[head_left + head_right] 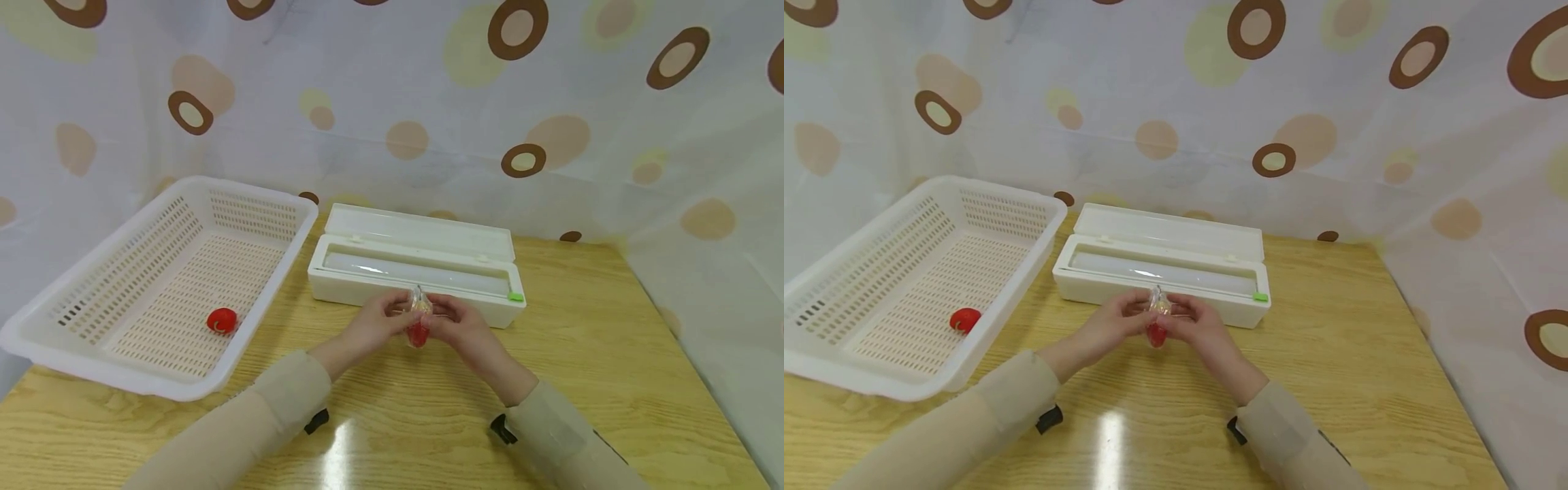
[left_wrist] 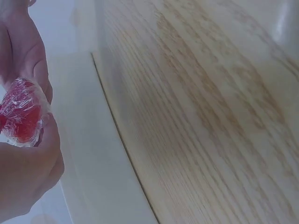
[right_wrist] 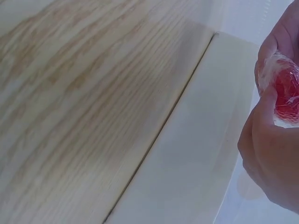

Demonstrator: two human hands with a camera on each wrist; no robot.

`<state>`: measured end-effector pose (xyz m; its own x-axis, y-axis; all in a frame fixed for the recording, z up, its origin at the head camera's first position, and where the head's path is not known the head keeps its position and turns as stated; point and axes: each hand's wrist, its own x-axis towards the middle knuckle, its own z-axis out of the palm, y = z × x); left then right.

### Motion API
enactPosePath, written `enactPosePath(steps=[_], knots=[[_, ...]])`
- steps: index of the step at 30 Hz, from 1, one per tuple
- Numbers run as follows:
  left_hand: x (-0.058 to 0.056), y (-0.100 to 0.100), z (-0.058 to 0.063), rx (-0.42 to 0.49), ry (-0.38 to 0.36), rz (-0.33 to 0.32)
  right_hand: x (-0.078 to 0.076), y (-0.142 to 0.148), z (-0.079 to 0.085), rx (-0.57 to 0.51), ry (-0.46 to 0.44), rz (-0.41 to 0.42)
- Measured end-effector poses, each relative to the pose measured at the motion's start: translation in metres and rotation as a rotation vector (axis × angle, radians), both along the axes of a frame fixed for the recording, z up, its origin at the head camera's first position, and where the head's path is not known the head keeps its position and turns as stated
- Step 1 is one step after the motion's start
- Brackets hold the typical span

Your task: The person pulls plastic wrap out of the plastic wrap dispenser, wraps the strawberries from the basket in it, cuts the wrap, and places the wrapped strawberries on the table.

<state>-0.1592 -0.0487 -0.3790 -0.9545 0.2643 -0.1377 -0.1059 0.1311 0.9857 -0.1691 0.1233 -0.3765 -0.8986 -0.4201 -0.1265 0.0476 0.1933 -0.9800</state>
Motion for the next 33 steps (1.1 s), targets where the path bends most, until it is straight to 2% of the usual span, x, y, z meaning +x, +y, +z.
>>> enactPosePath(steps=[3,8,14,18,21,23,26,28,30,33], knots=[[0.001,0.000,0.000,0.004,0.009,-0.002,-0.001,0.002,0.000,0.056,0.026,0.023],[0.001,0.001,-0.001,0.031,-0.015,0.005,-0.003,0.007,-0.002,0.051,0.039,0.095],[0.001,0.003,0.000,0.047,-0.037,0.073,-0.004,0.009,-0.002,0.044,0.032,0.118],[0.002,0.006,0.002,0.018,-0.029,0.116,-0.004,0.010,0.000,0.056,0.043,0.121],[0.004,0.010,0.001,-0.051,0.028,0.102,-0.003,0.012,0.001,0.066,0.032,0.121],[0.006,0.014,0.002,-0.094,0.080,0.058,-0.002,0.015,0.003,0.078,0.024,0.110],[0.010,0.019,0.005,-0.109,0.103,-0.022,0.002,0.024,0.006,0.106,0.029,0.078],[0.011,0.019,0.007,-0.166,0.127,-0.049,0.006,0.035,0.011,0.133,0.036,0.050],[0.012,0.015,0.009,-0.232,0.173,-0.036,0.009,0.050,0.017,0.159,0.041,0.019],[0.006,0.002,0.010,-0.393,0.297,0.054,0.010,0.082,0.027,0.186,0.046,-0.016]])
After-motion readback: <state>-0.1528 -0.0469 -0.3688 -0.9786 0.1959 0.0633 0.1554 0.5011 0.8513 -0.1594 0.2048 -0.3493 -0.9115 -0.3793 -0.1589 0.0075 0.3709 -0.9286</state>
